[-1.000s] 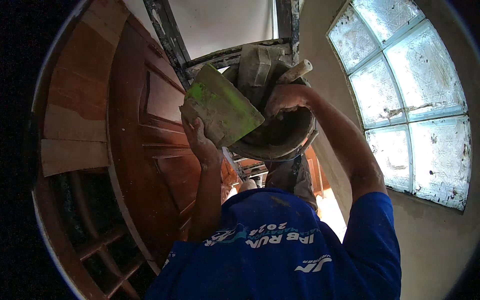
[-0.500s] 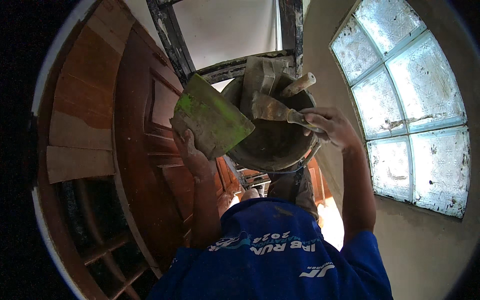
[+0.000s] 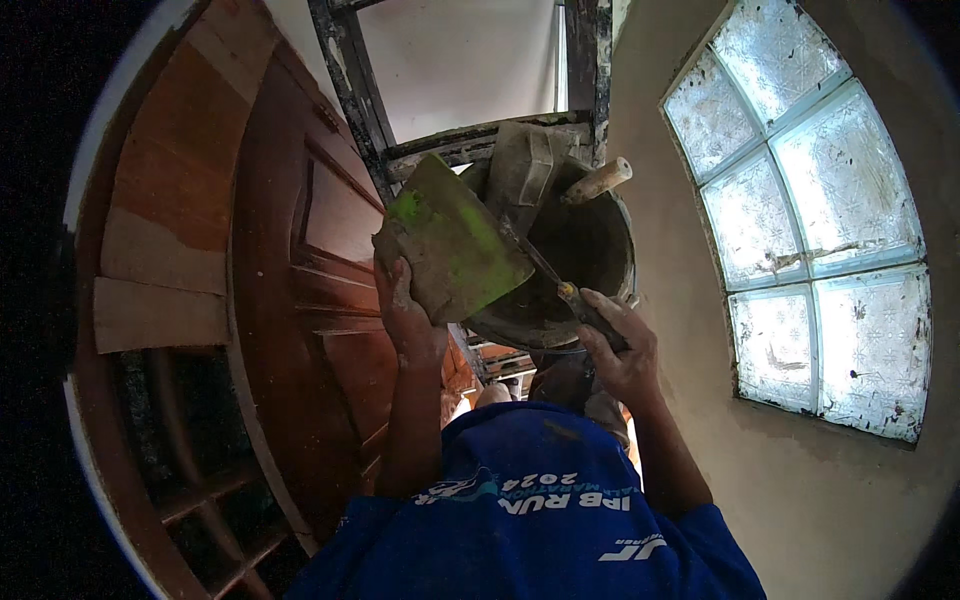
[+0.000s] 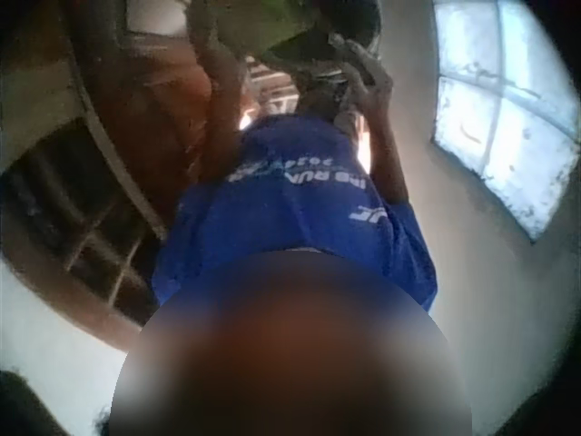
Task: The person applies plaster to a wall around a glass block window, smoothing it with a trowel and putty knife.
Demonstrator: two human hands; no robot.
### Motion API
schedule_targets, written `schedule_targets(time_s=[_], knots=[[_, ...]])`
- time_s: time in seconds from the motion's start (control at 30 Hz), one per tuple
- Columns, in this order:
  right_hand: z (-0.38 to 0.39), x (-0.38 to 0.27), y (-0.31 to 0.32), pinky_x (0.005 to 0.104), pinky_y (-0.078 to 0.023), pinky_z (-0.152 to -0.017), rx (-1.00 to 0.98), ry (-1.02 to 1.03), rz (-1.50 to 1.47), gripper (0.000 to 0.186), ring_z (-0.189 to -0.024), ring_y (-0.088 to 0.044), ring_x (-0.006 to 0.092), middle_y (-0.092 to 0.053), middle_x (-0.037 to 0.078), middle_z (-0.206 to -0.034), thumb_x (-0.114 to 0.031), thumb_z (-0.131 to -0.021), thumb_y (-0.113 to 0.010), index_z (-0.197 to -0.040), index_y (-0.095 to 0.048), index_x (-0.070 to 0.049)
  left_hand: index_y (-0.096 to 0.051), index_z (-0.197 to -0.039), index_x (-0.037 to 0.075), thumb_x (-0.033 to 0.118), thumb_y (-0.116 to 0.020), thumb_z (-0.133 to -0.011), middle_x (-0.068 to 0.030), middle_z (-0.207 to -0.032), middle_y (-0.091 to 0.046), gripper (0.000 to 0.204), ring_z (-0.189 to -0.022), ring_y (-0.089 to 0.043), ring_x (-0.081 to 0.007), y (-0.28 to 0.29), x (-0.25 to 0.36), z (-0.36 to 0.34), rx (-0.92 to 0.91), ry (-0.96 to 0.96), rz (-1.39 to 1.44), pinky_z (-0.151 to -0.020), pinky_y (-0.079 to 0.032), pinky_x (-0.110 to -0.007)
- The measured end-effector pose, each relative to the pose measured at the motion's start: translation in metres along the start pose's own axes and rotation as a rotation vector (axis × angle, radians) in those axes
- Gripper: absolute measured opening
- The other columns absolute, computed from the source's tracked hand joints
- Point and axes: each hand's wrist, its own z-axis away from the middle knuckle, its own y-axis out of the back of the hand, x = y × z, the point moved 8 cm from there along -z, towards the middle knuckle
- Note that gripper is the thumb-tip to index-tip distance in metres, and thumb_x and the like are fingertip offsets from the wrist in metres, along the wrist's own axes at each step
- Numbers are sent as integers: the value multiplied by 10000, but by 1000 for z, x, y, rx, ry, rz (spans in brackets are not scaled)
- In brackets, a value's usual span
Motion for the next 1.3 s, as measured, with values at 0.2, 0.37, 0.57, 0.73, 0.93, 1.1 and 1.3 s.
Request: schedule_targets(time_s=[0.2,0.37,0.57,0.73,0.93,1.1,1.3], knots=[[-6,-11,-12,330,-499,-870,31,141,35,423,-980,-648,255,-661,170,-1067,-43,-842,-701,-1253,-617,11,-246,-1539,109,216,-518,-999,-112,-1412,-448,614,-1256,-496,-252,-20,3,12,-94,86,120,-1015,-472,-394],[-18,-13,-20,336,-500,-891,45,149,169,430,-1008,-648,245,-666,158,-1098,-9,-829,-676,-1254,-616,20,-309,-1505,94,231,-533,-993,-100,-1374,-483,575,-1240,-512,-237,-21,3,16,-121,102,90,-1013,-478,-387],[-33,-12,-8,362,-515,-833,103,219,248,418,-956,-663,303,-658,181,-1051,-8,-813,-702,-1226,-637,-6,-381,-1463,70,217,-511,-1004,-98,-1335,-509,499,-1176,-546,-232,-28,8,17,-194,106,93,-984,-488,-381],[-41,-18,0,377,-521,-796,-21,183,344,405,-925,-657,331,-649,184,-1032,-58,-828,-702,-1229,-648,-41,-342,-1484,82,216,-418,-1042,-123,-1418,-477,468,-1292,-498,-268,-21,8,10,-144,182,2,-1065,-448,-446],[-87,60,-26,431,-546,-707,-459,138,1025,198,-851,-677,340,-679,166,-866,-174,-780,-703,-954,-715,-79,-320,-1501,103,169,-435,-1030,-126,-1431,-458,490,-1291,-491,-283,1,-9,-9,-167,119,105,-1057,-453,-454],[-101,98,-91,430,-567,-668,-604,274,1231,132,-825,-710,295,-706,132,-870,-138,-783,-658,-882,-736,-100,-310,-1509,106,160,-430,-1033,-135,-1446,-442,493,-1319,-463,-300,-3,-13,-8,-158,91,63,-1073,-436,-481],[-87,90,-109,421,-579,-753,-932,168,1249,188,-946,-703,303,-702,162,-999,-159,-834,-620,-974,-713,-75,-319,-1508,107,153,-436,-1025,-138,-1442,-448,499,-1311,-470,-304,-2,-12,-7,-130,59,79,-1070,-442,-481]])
